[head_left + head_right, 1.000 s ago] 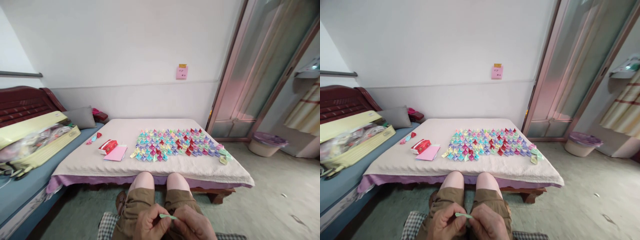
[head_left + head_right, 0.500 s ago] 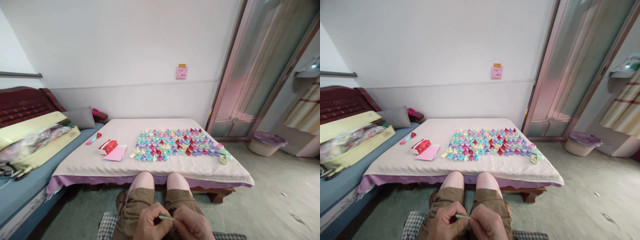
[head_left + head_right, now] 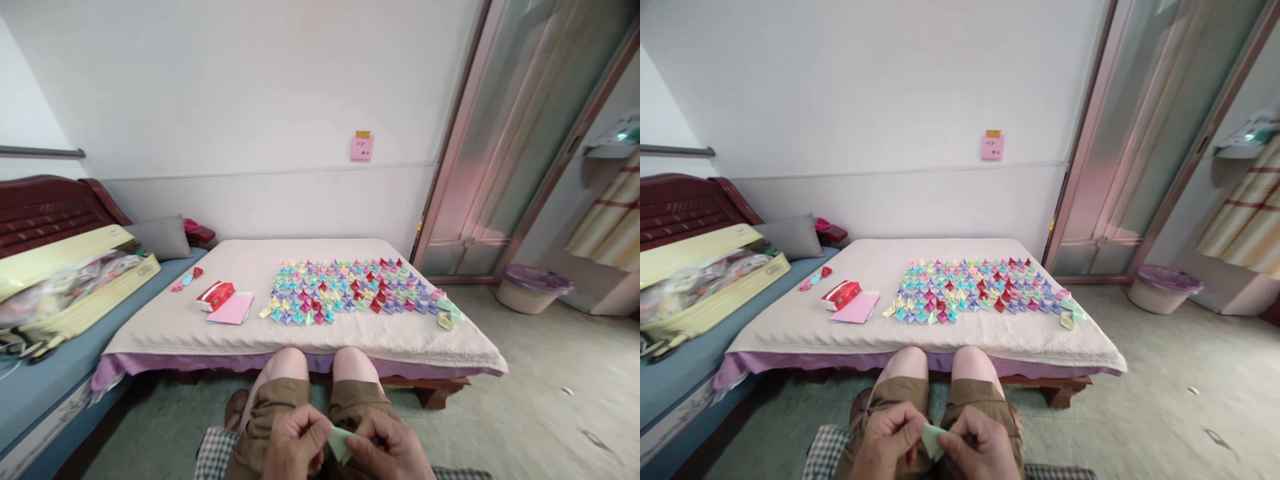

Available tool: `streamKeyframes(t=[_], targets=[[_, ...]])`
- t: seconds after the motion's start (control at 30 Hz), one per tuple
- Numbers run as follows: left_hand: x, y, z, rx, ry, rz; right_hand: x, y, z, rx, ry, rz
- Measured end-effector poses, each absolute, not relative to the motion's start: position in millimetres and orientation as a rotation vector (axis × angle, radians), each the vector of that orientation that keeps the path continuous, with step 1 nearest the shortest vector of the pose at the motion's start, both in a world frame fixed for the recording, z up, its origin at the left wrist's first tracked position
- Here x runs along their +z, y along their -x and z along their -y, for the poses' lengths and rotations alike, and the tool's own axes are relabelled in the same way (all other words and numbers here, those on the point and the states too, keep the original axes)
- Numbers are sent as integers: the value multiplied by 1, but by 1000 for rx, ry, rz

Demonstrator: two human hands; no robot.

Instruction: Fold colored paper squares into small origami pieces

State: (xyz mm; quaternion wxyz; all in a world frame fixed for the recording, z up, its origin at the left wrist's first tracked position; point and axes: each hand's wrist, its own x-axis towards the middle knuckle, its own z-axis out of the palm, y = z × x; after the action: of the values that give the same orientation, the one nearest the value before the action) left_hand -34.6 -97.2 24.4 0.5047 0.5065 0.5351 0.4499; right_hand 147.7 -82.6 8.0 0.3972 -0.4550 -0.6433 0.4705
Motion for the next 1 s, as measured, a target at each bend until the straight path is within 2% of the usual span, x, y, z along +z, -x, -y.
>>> streamKeyframes(t=[0.13, 0.27, 0.4, 0.5, 0.77, 0.87, 1.0], targets=[[23, 40, 98, 1122, -1282, -1273, 13, -152, 83, 1335, 1015, 1653], [23, 39, 98, 1120, -1263, -1228, 17, -154, 85, 1238, 1004, 1673], [20, 35, 98, 1032, -1307, -1100, 23, -157, 85, 1079, 1031, 1737], [14, 34, 101, 1012, -1537, -1203, 26, -157, 86, 898, 1034, 1835], [-4, 31, 103, 1336, -2110, -1488, 28, -154, 84, -8, 702, 2010], [-5, 30, 103, 1396, -2231, -1498, 30, -153, 85, -72, 716, 2032], [-13, 31, 103, 1411, -2281, -1439, 28, -149, 87, 9, 765, 2075]])
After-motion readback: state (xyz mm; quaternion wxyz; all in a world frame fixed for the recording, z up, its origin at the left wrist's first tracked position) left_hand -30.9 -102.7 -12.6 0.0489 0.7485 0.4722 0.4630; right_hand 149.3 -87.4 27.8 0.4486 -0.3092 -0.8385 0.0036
